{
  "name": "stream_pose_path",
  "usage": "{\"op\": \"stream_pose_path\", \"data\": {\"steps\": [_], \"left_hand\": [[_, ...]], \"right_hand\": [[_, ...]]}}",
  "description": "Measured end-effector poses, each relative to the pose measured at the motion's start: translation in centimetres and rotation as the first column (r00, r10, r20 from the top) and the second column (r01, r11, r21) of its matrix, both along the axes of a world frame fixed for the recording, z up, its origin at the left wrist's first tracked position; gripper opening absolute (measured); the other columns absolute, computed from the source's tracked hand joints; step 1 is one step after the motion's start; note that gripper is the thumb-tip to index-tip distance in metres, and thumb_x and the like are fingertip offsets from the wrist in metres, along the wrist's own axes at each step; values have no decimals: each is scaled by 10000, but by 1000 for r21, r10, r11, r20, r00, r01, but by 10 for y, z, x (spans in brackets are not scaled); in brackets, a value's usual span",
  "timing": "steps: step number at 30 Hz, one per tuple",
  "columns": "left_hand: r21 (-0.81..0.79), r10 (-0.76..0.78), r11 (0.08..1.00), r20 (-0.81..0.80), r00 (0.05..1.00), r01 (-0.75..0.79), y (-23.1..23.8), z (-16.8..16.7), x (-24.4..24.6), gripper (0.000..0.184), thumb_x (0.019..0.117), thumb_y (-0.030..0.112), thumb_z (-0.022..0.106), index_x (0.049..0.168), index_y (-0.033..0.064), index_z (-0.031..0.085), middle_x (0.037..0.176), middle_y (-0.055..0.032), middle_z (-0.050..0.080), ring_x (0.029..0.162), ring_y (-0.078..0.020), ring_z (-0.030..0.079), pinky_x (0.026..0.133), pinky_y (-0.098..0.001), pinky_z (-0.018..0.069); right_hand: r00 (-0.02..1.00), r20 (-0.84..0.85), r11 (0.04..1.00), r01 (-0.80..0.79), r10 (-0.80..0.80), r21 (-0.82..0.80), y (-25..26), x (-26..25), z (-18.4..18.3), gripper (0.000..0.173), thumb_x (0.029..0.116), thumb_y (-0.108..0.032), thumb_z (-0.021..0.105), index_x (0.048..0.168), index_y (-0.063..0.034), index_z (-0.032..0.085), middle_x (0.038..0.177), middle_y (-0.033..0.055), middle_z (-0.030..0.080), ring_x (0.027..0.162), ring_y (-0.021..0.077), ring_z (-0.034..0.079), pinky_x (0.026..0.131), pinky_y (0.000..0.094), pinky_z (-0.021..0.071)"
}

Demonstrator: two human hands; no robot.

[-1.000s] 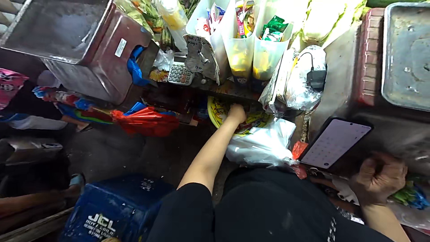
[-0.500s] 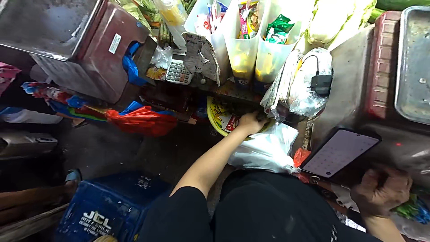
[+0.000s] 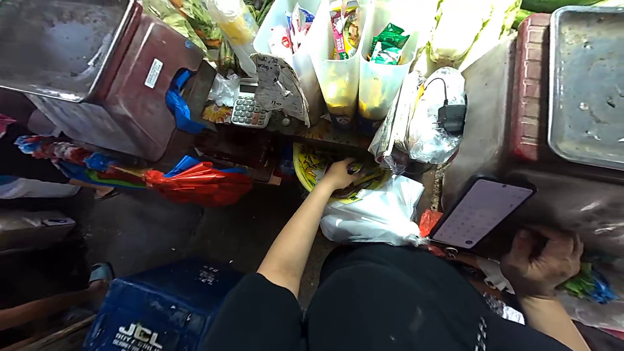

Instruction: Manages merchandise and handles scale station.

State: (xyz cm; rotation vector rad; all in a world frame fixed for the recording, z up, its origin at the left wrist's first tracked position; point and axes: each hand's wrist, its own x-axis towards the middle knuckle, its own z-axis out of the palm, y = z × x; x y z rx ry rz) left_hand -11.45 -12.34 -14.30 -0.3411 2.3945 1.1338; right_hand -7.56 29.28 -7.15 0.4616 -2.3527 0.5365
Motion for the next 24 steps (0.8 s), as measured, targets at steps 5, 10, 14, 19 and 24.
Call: {"op": "stream_pose_path", "data": {"steps": [5, 10, 14, 19, 24], "left_hand": [[-163, 41, 986, 19, 999, -37, 0, 7, 12, 477, 957, 177, 701, 1396, 29, 587, 1314, -270, 625, 1249, -417, 597, 1059, -596, 460], [-194, 79, 976, -95, 992, -96, 5, 8, 21, 335, 990, 91, 610, 1311, -1, 646, 1198, -270, 679, 1144, -422, 655, 994, -593, 506], [-292, 69, 950, -140, 988, -108, 7, 10, 23, 372, 987, 18, 584, 1359, 29, 605, 1229, -265, 665, 1173, -444, 637, 988, -606, 510], [-331, -18, 942, -200, 980, -51, -20, 17, 16, 444, 965, -77, 534, 1377, 62, 627, 1349, -214, 637, 1315, -408, 554, 1127, -556, 416], [-280, -173, 947, -30, 985, 157, -35, 23, 18, 349, 944, 51, 670, 1293, 53, 684, 1231, -233, 685, 1195, -412, 635, 1040, -614, 475]], "right_hand": [[1000, 5, 1000, 24, -24, 16, -1, 2, 1, 367, 1038, -287, 476, 964, 31, 643, 871, 258, 641, 921, 375, 624, 931, 426, 446], [1000, -14, 999, 27, -27, 17, -2, 1, 1, 348, 1030, -278, 484, 947, 21, 642, 859, 243, 633, 902, 368, 616, 896, 418, 447], [1000, -8, 999, 30, -30, 11, -3, 2, 2, 338, 1031, -270, 489, 950, 23, 637, 861, 241, 628, 899, 361, 611, 893, 416, 443], [1000, -11, 1000, 13, -12, 3, -1, 1, 1, 343, 1039, -276, 491, 948, 19, 639, 849, 234, 621, 880, 353, 606, 888, 419, 441], [1000, -10, 1000, 5, -5, -7, -1, 0, 1, 353, 1048, -293, 480, 948, 9, 635, 836, 219, 610, 862, 335, 598, 880, 415, 436]]}}
